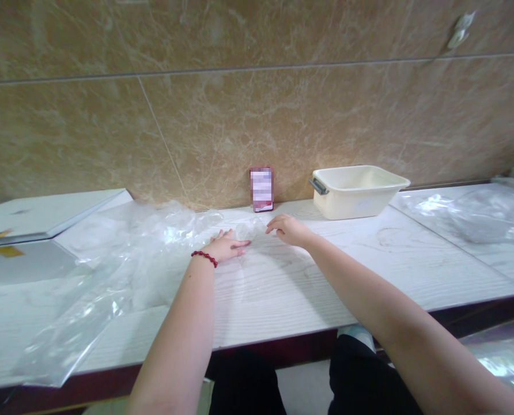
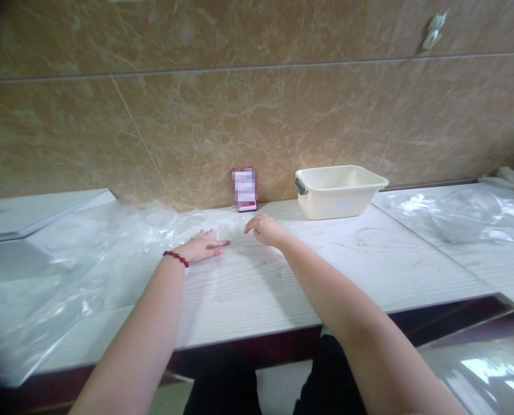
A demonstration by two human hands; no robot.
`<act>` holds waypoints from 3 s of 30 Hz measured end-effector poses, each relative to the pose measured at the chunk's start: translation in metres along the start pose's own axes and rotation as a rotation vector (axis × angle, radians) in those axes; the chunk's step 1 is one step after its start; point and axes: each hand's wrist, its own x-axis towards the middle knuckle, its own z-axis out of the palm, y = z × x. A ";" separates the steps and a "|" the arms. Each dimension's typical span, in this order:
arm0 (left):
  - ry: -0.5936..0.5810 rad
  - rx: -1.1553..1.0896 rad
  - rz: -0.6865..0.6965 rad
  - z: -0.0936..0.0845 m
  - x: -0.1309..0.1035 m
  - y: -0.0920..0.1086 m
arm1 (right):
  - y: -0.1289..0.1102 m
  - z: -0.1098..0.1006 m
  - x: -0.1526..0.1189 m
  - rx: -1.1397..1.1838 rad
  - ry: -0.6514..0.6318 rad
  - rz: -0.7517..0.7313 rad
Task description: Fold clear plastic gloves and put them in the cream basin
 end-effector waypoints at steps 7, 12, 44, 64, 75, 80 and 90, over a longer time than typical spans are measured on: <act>0.022 -0.012 0.028 -0.003 -0.002 0.010 | -0.027 -0.021 -0.012 -0.030 -0.021 0.025; 0.063 -0.013 0.065 -0.002 -0.003 0.015 | -0.071 -0.042 -0.061 -0.047 -0.187 -0.009; 0.385 -0.317 0.337 0.026 -0.142 0.051 | -0.123 -0.041 -0.089 -0.432 -0.304 0.108; 0.499 -0.304 0.297 0.062 -0.136 0.060 | -0.127 -0.045 -0.100 -0.230 -0.199 0.056; 0.396 -0.405 0.455 0.044 -0.150 0.073 | -0.134 -0.077 -0.145 0.220 -0.231 -0.093; 0.361 -0.508 0.408 0.047 -0.165 0.074 | -0.115 -0.064 -0.156 0.145 -0.255 0.025; 0.300 -0.434 0.443 0.053 -0.177 0.060 | -0.132 -0.051 -0.150 0.306 -0.310 -0.066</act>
